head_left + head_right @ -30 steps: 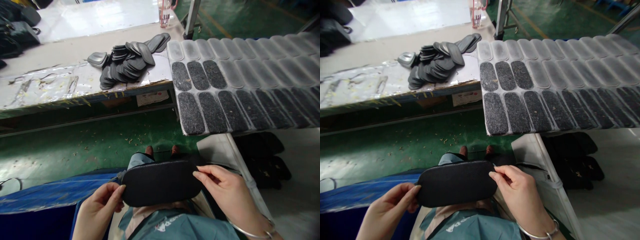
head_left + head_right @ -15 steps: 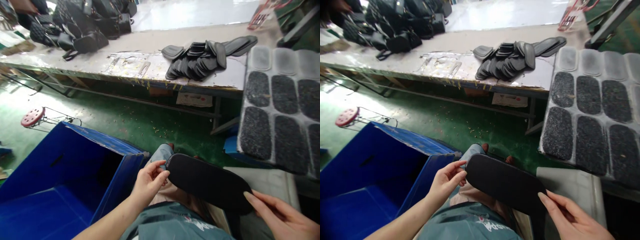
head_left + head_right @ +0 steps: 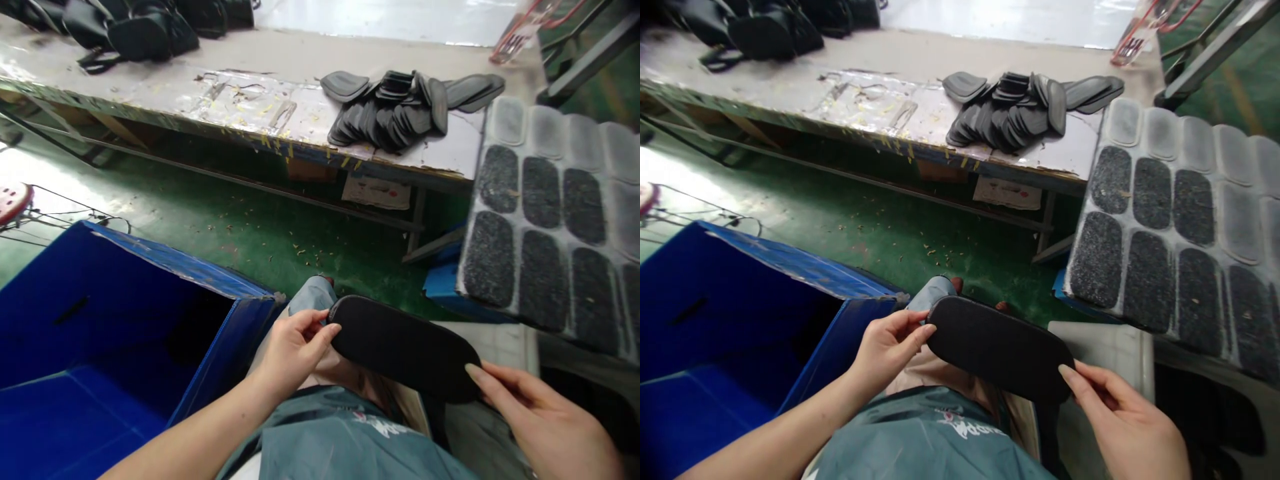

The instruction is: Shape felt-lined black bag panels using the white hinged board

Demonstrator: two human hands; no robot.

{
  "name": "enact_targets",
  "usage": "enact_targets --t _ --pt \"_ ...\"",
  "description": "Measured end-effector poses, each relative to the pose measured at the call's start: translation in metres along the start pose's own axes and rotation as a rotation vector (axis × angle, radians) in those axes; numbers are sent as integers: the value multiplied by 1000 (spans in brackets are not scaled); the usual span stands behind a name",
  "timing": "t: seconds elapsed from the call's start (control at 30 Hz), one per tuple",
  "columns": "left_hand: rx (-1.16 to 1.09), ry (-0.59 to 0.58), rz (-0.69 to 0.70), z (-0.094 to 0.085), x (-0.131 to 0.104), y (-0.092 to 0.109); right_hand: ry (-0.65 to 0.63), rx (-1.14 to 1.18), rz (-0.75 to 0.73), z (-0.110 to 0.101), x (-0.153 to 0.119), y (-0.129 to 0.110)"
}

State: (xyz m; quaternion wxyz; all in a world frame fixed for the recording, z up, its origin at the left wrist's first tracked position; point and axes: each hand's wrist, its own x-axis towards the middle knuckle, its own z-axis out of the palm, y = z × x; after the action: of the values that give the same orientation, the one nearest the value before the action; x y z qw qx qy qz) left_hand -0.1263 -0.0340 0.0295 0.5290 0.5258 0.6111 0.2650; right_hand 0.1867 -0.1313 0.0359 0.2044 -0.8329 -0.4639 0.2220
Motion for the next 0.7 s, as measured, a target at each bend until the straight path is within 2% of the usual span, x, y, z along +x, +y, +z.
enact_targets --t 0.13,0.33,0.53,0.7 --pt "30 -18 11 -1 1 1 -11 -7 158 -2 3 -25" --pt "80 -45 32 -7 8 10 -20 67 181 2 1 -20" --pt "377 -89 113 -12 21 25 -37 62 136 0 3 -23" --pt "371 -115 53 -12 24 25 -40 128 46 2 3 -26"
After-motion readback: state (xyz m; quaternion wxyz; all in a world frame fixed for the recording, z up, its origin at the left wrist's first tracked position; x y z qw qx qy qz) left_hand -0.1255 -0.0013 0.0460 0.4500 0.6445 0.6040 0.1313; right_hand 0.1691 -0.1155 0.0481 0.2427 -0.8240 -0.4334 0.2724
